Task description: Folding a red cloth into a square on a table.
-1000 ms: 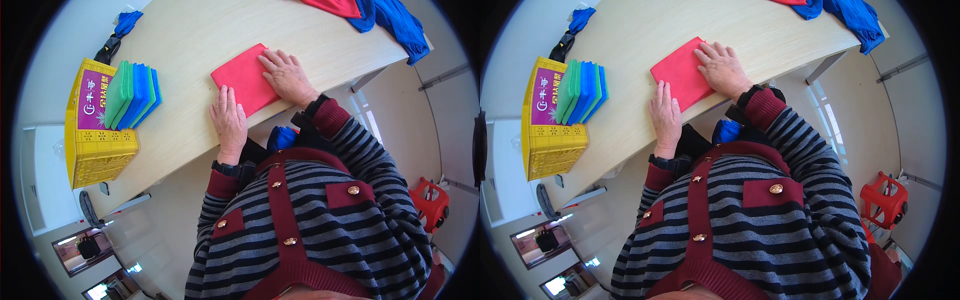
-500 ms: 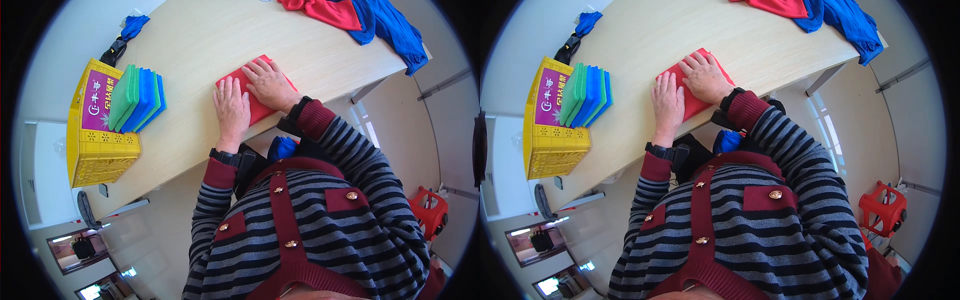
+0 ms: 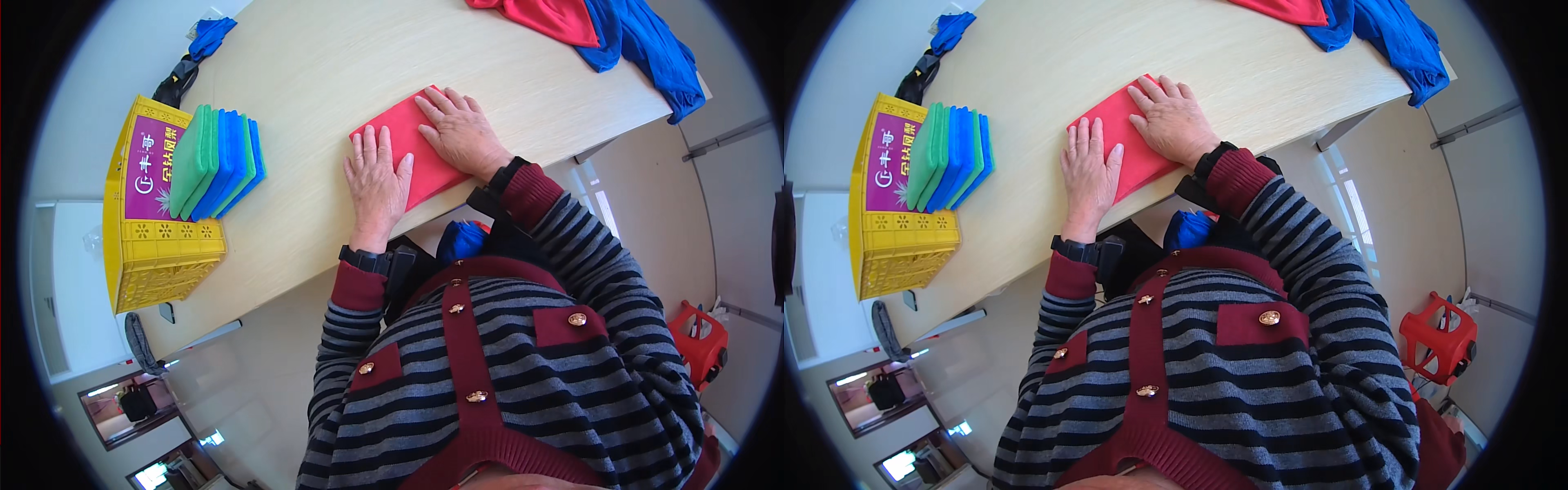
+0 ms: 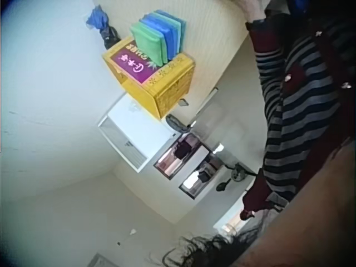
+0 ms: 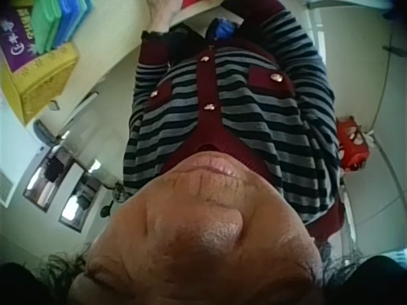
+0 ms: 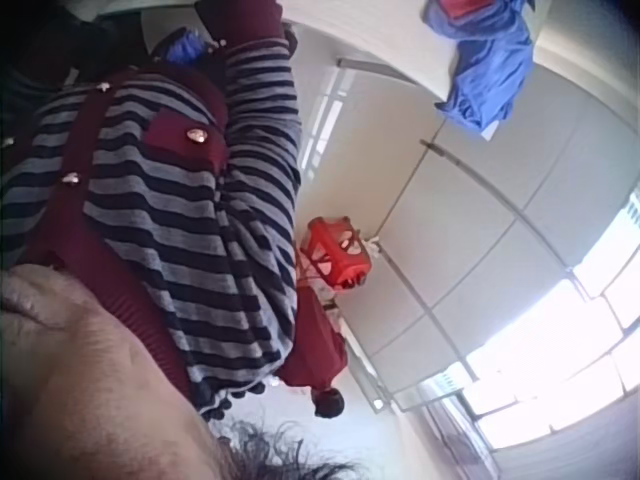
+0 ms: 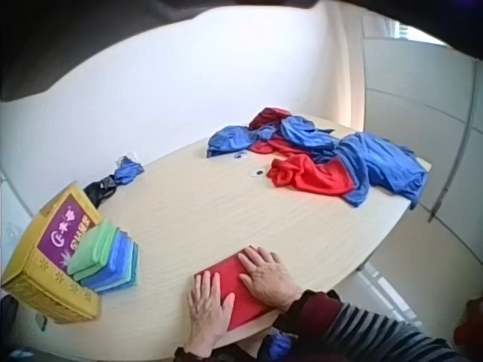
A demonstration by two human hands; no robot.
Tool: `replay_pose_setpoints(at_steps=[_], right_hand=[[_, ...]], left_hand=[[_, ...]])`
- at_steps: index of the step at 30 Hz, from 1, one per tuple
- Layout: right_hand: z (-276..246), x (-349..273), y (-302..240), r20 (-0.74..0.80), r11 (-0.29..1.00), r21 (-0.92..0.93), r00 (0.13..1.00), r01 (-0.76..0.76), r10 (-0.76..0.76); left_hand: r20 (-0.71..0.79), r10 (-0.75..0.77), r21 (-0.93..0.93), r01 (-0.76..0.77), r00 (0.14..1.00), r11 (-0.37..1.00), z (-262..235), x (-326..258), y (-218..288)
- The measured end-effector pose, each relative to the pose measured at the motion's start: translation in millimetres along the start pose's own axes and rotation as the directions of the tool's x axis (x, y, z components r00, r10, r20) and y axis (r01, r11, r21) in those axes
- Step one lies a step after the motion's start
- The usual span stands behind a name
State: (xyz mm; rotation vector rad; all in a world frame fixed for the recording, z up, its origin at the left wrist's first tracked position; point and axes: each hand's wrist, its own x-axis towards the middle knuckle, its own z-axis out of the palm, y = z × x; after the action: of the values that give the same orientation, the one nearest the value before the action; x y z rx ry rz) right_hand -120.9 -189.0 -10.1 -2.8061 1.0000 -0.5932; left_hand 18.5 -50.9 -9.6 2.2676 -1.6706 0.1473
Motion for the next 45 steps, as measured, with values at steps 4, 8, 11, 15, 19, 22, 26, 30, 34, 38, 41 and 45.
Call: replay_pose_setpoints(at_steps=[4, 8, 11, 15, 19, 22, 26, 30, 34, 38, 41, 45], right_hand=[[-1, -3, 4, -0.003, 1.0, 0.005, 1.0, -0.01, 0.01], [-4, -7, 8, -0.062, 0.999, 0.041, 0.998, -0.009, 0.012], [-14, -9, 4, 0.023, 0.997, -0.038, 0.998, -0.065, 0.066], [-24, -10, -6, -0.031, 0.999, -0.026, 0.999, 0.035, -0.036], [-22, -3, -39, -0.053, 0.98, 0.108, 0.985, 0.169, -0.164], [-13, 0, -57, 0.049, 0.971, 0.155, 0.981, 0.18, -0.19], [0, 1, -49, 0.051, 0.967, 0.138, 0.974, 0.213, -0.221], [5, 4, -31, 0.017, 0.985, 0.042, 0.985, 0.17, -0.171], [0, 1, -20, 0.017, 0.995, -0.018, 0.995, 0.094, -0.094], [-1, 0, -14, -0.012, 0.998, -0.03, 0.998, 0.055, -0.055], [-1, -5, -7, -0.032, 0.999, -0.026, 0.999, 0.033, -0.034], [-9, -13, 1, -0.018, 1.0, -0.009, 1.0, -0.014, 0.014]], left_hand=[[-0.005, -0.012, -0.004, 0.012, 1.0, 1.0, 1, 0, -1], [-0.012, -0.043, -0.009, 0.043, 0.999, 0.999, -2, -5, -5], [-0.022, -0.064, 0.013, 0.064, 0.998, 0.998, -5, -13, -12], [-0.049, -0.054, 0.048, 0.056, 0.997, 0.997, -10, -22, -8], [-0.064, -0.004, 0.005, 0.004, 0.998, 1.0, -12, -26, 6], [-0.028, 0.022, -0.036, -0.023, 0.999, 0.999, -9, -23, 12], [-0.049, 0.008, -0.047, -0.011, 0.999, 0.999, -1, -26, 12], [0.002, 0.01, -0.006, -0.01, 1.0, 1.0, -2, -25, 8], [-0.007, 0.02, -0.007, -0.02, 1.0, 1.0, -3, -28, 8], [-0.025, 0.019, 0.003, -0.019, 1.0, 1.0, -1, -28, 7], [-0.027, 0.008, 0.003, -0.007, 1.0, 1.0, -1, -31, 8], [-0.036, -0.008, 0.005, 0.008, 0.999, 1.0, -2, -38, 7]])
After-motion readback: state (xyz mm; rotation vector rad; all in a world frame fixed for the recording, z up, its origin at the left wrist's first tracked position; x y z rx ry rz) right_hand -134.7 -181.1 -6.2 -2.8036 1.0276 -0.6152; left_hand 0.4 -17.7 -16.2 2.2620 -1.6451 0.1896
